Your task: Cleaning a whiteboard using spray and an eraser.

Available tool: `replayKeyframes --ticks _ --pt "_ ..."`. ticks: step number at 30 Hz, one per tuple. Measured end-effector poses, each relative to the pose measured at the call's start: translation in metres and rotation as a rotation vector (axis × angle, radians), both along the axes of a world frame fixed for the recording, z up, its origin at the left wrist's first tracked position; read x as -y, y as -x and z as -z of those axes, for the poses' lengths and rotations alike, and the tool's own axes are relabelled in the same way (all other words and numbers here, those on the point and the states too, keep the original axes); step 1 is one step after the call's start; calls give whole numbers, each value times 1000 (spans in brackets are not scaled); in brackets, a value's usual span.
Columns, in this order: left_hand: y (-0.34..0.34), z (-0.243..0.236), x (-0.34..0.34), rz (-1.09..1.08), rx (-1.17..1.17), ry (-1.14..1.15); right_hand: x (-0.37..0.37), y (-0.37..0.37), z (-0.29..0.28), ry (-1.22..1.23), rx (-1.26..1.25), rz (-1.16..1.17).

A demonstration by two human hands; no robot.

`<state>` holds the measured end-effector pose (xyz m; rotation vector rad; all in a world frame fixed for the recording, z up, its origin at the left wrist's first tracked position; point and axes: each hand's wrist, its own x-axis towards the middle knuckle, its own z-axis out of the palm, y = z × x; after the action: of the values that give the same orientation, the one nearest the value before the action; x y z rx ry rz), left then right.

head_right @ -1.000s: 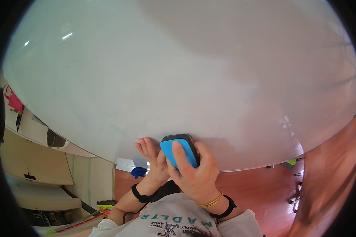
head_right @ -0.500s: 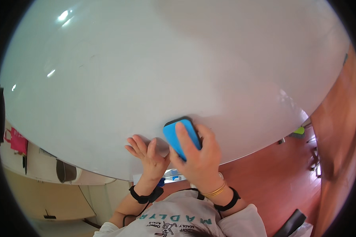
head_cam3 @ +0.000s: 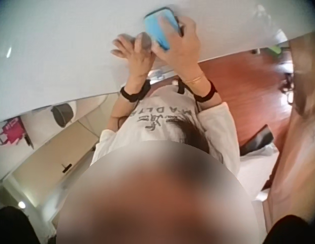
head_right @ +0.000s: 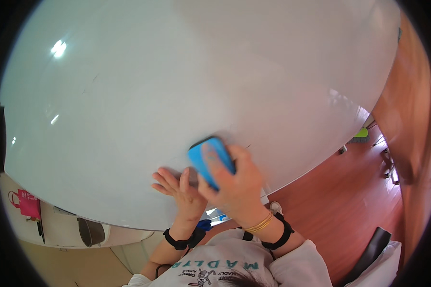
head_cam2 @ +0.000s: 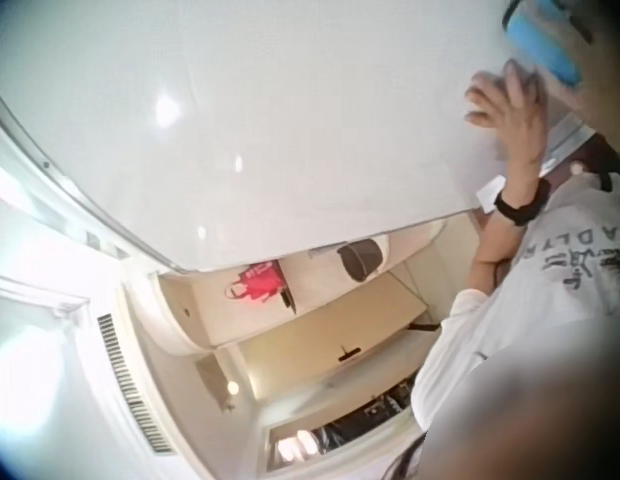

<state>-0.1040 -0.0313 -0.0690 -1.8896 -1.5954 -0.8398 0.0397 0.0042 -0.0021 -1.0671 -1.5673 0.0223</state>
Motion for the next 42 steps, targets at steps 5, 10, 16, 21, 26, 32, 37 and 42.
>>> replayKeyframes --ticks 5,10,16,21,26,32,37,42 --pt "0 2 0 2 32 -28 -8 -5 1 4 -112 -20" --pt "2 3 2 -18 1 7 0 0 2 -32 50 -105" --pt "-8 -5 15 130 106 -14 -10 -6 4 -41 -88 -33" --pt "-22 -4 5 309 164 -55 -3 -5 13 -75 72 -97" --pt "-19 9 -1 240 65 -8 -14 -20 13 -33 -73 36" --pt "-12 17 -1 180 41 -61 -2 -16 24 -24 95 -109" --pt "-15 20 -4 149 -28 -13 -2 -17 28 -21 21 6" --pt "-13 22 -5 149 -19 -57 -6 -17 29 -44 36 -44"
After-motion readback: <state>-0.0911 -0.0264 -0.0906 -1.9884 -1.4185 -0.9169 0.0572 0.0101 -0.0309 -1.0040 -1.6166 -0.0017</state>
